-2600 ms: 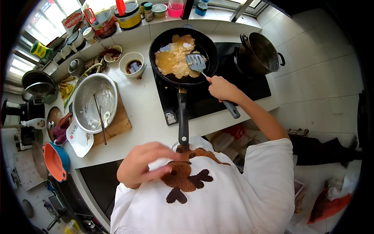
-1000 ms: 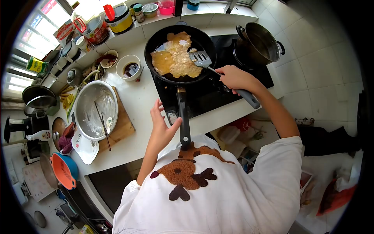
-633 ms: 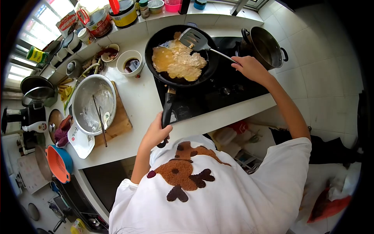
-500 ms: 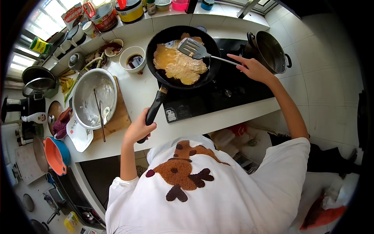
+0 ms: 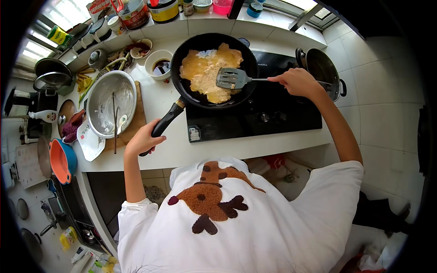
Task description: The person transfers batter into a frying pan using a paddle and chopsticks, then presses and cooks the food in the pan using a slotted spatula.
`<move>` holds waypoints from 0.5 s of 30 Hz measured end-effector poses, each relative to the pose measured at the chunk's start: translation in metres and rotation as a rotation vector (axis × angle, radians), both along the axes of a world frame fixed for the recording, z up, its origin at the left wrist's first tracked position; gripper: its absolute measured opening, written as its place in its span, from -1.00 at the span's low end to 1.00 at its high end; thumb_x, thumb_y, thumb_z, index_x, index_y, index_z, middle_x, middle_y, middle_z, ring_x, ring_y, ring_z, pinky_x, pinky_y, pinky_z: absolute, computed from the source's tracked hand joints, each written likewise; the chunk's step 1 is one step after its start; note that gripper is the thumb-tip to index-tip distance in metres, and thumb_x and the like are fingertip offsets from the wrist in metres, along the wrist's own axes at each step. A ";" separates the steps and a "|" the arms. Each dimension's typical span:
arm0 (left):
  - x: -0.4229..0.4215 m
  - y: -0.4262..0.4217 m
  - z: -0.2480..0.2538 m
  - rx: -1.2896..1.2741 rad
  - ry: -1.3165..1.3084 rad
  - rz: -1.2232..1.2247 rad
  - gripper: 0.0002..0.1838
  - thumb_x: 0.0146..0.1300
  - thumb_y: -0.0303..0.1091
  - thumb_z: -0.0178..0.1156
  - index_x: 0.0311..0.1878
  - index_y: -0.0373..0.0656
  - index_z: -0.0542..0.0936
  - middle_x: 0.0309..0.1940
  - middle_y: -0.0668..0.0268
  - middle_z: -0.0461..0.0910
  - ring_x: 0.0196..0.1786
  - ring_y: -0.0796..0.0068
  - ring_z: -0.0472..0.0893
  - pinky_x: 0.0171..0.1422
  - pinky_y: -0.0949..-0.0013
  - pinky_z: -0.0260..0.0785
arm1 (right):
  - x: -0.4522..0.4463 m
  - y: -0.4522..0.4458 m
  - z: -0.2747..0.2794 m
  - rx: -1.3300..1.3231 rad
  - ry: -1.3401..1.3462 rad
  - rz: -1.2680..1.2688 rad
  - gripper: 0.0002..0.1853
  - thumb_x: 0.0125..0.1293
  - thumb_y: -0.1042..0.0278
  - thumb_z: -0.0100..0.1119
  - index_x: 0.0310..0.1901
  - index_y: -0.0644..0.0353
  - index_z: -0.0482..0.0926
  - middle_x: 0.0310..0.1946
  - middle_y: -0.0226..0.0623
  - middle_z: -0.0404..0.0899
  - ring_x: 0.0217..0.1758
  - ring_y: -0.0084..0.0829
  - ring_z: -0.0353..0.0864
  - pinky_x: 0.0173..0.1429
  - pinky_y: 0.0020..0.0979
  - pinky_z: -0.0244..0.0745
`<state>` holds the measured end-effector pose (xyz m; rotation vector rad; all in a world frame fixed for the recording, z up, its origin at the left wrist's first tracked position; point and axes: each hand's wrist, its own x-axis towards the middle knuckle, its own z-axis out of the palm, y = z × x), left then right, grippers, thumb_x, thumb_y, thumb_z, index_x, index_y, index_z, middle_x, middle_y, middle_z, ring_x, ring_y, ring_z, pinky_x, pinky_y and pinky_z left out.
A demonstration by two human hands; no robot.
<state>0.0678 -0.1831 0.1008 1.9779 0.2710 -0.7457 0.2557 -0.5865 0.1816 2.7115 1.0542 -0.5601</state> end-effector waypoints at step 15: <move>-0.004 -0.022 -0.002 0.015 0.020 0.023 -0.38 -0.01 -0.43 0.24 0.18 -0.16 0.30 -0.60 0.36 0.38 -0.71 0.60 0.40 -0.68 0.47 0.29 | 0.006 -0.011 0.004 0.025 -0.047 -0.009 -0.58 0.17 0.51 0.00 0.02 -0.22 0.55 -0.45 -0.26 0.60 -0.37 -0.28 0.56 -0.18 -0.34 0.44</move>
